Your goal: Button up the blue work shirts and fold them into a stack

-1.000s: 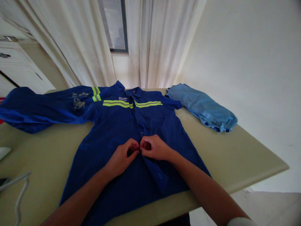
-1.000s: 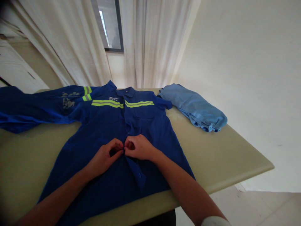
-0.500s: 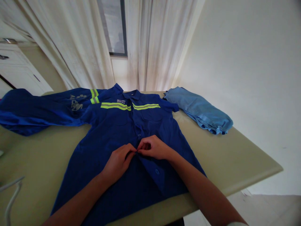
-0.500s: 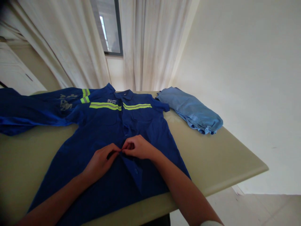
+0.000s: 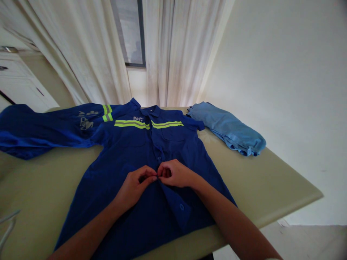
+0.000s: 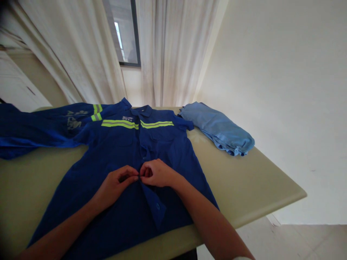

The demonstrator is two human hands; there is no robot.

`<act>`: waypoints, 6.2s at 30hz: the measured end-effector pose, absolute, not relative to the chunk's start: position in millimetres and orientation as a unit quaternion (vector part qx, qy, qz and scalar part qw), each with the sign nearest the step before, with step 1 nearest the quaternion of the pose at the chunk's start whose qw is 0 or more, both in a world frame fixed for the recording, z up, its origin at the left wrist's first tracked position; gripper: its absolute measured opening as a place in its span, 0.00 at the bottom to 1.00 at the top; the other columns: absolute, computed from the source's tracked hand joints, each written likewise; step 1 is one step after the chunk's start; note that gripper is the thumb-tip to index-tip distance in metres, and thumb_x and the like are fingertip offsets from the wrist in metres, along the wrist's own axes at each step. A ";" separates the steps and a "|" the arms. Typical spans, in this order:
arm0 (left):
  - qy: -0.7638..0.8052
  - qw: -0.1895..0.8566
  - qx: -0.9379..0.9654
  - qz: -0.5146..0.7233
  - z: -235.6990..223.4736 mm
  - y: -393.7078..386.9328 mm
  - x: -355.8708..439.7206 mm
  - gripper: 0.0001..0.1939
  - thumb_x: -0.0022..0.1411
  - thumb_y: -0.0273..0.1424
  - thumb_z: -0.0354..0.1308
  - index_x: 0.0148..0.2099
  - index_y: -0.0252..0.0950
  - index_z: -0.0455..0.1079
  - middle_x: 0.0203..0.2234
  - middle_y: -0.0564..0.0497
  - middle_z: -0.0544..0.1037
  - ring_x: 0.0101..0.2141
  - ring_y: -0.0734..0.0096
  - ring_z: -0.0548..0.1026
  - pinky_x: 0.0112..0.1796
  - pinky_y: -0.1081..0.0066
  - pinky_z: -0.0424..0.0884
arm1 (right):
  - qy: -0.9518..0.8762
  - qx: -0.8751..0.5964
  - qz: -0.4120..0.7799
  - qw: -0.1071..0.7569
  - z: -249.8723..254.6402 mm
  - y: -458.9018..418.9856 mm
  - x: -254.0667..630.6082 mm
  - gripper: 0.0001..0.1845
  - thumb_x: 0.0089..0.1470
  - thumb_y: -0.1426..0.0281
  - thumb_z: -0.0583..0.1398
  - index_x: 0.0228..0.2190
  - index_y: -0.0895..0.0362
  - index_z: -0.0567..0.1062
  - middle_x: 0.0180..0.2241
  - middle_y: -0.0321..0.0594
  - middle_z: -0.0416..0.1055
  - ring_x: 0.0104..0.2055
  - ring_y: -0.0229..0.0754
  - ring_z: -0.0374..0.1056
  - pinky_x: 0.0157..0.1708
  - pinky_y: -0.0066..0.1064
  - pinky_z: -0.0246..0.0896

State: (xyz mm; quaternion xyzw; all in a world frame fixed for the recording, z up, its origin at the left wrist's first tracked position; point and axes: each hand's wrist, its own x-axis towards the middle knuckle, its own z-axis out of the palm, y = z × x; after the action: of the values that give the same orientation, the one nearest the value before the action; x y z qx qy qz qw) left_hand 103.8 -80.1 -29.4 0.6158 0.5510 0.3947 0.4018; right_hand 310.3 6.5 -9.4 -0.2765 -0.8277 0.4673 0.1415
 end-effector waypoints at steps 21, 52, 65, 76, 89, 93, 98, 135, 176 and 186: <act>0.542 0.437 0.621 0.359 -24.8 -79.5 105.7 0.11 0.67 0.38 0.60 0.48 0.40 0.71 0.37 0.51 0.83 0.37 0.66 0.81 0.37 0.68 0.73 | -0.938 -0.246 0.224 0.093 8.8 -6.3 307.3 0.06 0.54 0.71 0.64 0.33 0.55 0.71 0.30 0.33 0.73 0.29 0.36 0.64 0.29 0.28 0.45; 0.577 0.355 0.677 0.288 -18.8 -82.5 115.3 0.07 0.58 0.24 0.55 0.40 0.39 0.69 0.28 0.56 0.74 0.29 0.71 0.71 0.32 0.70 0.63 | -0.947 -0.268 0.178 -0.015 14.6 -13.6 300.7 0.05 0.57 0.67 0.63 0.36 0.53 0.74 0.33 0.35 0.78 0.34 0.42 0.73 0.30 0.30 0.47; 0.579 0.221 0.743 0.253 -20.6 -82.1 108.2 0.06 0.59 0.25 0.57 0.37 0.39 0.72 0.37 0.50 0.76 0.40 0.61 0.74 0.44 0.63 0.68 | -0.914 -0.313 0.252 0.053 1.8 -9.4 300.2 0.04 0.57 0.68 0.64 0.35 0.54 0.76 0.30 0.33 0.76 0.32 0.38 0.70 0.31 0.27 0.50; 0.579 0.206 0.764 0.197 -15.5 -85.2 104.2 0.05 0.66 0.31 0.60 0.43 0.41 0.74 0.41 0.51 0.77 0.41 0.63 0.75 0.41 0.65 0.69 | -0.850 -0.385 0.356 0.054 5.1 -6.0 297.7 0.02 0.55 0.70 0.66 0.32 0.56 0.79 0.25 0.31 0.74 0.27 0.34 0.68 0.27 0.25 0.51; 0.587 0.047 0.793 0.158 -16.0 -91.9 115.2 0.02 0.67 0.26 0.56 0.41 0.38 0.69 0.35 0.48 0.76 0.37 0.61 0.75 0.38 0.63 0.68 | -0.838 -0.343 0.405 0.128 -2.8 -9.9 297.4 0.04 0.53 0.73 0.65 0.33 0.58 0.77 0.21 0.26 0.68 0.23 0.31 0.61 0.26 0.23 0.49; 0.561 -0.043 0.809 0.170 -14.9 -93.9 116.8 0.06 0.70 0.29 0.53 0.40 0.37 0.71 0.33 0.47 0.76 0.35 0.60 0.74 0.36 0.62 0.67 | -0.779 -0.363 0.493 0.134 -0.6 -6.6 297.7 0.04 0.54 0.70 0.65 0.31 0.59 0.77 0.21 0.28 0.67 0.22 0.31 0.58 0.23 0.24 0.48; 0.535 -0.025 0.822 0.195 -15.0 -93.7 112.8 0.10 0.72 0.30 0.49 0.42 0.38 0.72 0.35 0.46 0.78 0.37 0.61 0.75 0.40 0.61 0.69 | -0.754 -0.348 0.528 0.176 -5.9 4.3 302.4 0.08 0.60 0.66 0.62 0.35 0.58 0.77 0.22 0.29 0.65 0.23 0.33 0.59 0.24 0.24 0.50; 0.388 0.007 0.892 0.231 -23.6 -93.5 105.4 0.11 0.72 0.27 0.52 0.50 0.40 0.74 0.38 0.48 0.80 0.39 0.63 0.77 0.42 0.62 0.71 | -0.874 -0.448 0.147 0.118 -16.3 8.3 312.0 0.40 0.63 0.41 0.58 0.67 0.50 0.66 0.70 0.50 0.59 0.70 0.57 0.54 0.66 0.54 0.47; 0.468 0.100 0.869 0.124 -26.5 -200.8 150.2 0.35 0.76 0.51 0.43 0.78 0.50 0.39 0.75 0.53 0.53 0.73 0.59 0.52 0.71 0.49 0.47 | -0.863 -0.491 0.037 0.113 -40.7 -82.5 384.9 0.37 0.70 0.47 0.49 0.71 0.53 0.59 0.73 0.45 0.52 0.74 0.52 0.50 0.70 0.48 0.48; 0.521 0.096 0.831 0.167 6.5 -133.5 167.4 0.22 0.76 0.44 0.45 0.59 0.42 0.74 0.56 0.46 0.78 0.54 0.58 0.75 0.55 0.55 0.70 | -0.845 -0.520 0.060 0.108 -35.4 -120.0 399.6 0.40 0.69 0.46 0.50 0.73 0.51 0.55 0.74 0.42 0.51 0.75 0.52 0.48 0.71 0.49 0.47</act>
State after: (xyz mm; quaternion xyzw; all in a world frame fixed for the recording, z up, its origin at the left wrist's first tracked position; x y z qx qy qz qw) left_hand 167.4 -133.5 6.5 0.8313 0.5214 0.1665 0.0960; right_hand 399.6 -120.0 -35.4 -0.5201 -0.8451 0.0605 0.1079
